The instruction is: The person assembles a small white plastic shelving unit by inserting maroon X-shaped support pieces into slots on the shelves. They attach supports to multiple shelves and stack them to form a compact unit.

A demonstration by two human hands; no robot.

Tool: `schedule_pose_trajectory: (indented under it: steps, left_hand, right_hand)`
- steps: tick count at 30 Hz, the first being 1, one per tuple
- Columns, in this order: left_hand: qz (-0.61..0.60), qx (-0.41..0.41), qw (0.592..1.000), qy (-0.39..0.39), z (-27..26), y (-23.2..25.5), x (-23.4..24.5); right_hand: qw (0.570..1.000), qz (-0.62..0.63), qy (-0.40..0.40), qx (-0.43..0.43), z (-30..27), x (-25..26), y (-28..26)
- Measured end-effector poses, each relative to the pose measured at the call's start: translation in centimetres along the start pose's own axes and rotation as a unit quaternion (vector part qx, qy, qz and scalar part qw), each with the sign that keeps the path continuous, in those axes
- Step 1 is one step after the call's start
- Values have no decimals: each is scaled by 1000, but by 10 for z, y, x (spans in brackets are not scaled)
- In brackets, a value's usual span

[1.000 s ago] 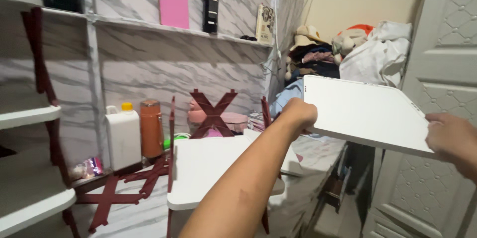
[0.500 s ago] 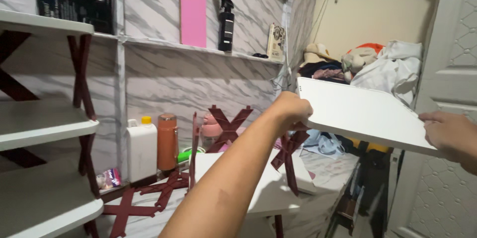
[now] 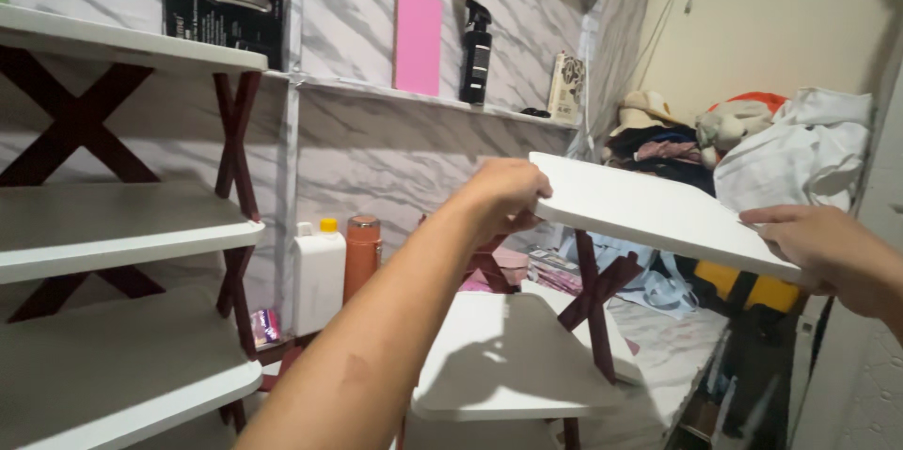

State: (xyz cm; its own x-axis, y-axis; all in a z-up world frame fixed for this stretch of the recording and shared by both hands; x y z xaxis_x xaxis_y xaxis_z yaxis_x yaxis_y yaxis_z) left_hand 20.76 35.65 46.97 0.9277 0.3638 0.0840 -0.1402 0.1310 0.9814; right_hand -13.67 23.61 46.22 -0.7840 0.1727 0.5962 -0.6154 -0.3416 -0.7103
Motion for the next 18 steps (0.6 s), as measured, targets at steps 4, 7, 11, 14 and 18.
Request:
schedule_pose_trajectory:
  steps: [4,7,11,14,18]
  left_hand:
    - [-49,-7,998,48,-4,0,40]
    - [-73,-35,995,55,-3,-2,67]
    - [-130,-40,986,94,-3,-7,95]
    - [-128,-48,982,129,-5,-8,109]
    - [-146,-98,973,151,-6,-3,123]
  right_hand:
    - [992,110,-59,19,-19,-16,-34]
    - [987,144,-70,0,-25,-31,-53]
    - [975,203,-92,26,-19,-48,-71]
    - [961,254,-108,30,-5,-61,-77]
    - [922,348,-157,63,8,-78,-90]
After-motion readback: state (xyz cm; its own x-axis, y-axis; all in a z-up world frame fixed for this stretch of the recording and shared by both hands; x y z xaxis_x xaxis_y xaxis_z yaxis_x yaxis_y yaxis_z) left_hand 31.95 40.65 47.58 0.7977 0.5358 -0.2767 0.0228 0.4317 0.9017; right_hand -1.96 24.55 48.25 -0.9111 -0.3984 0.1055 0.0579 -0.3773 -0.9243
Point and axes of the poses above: each hand's wrist, its own z-axis towards the middle knuckle, its own x-axis out of the back of the hand, y = z × x, the point moved 7 cm from there along z, towards the middle knuckle, and after that the axes turned 7 degrees about x, right-handed, at the moved point
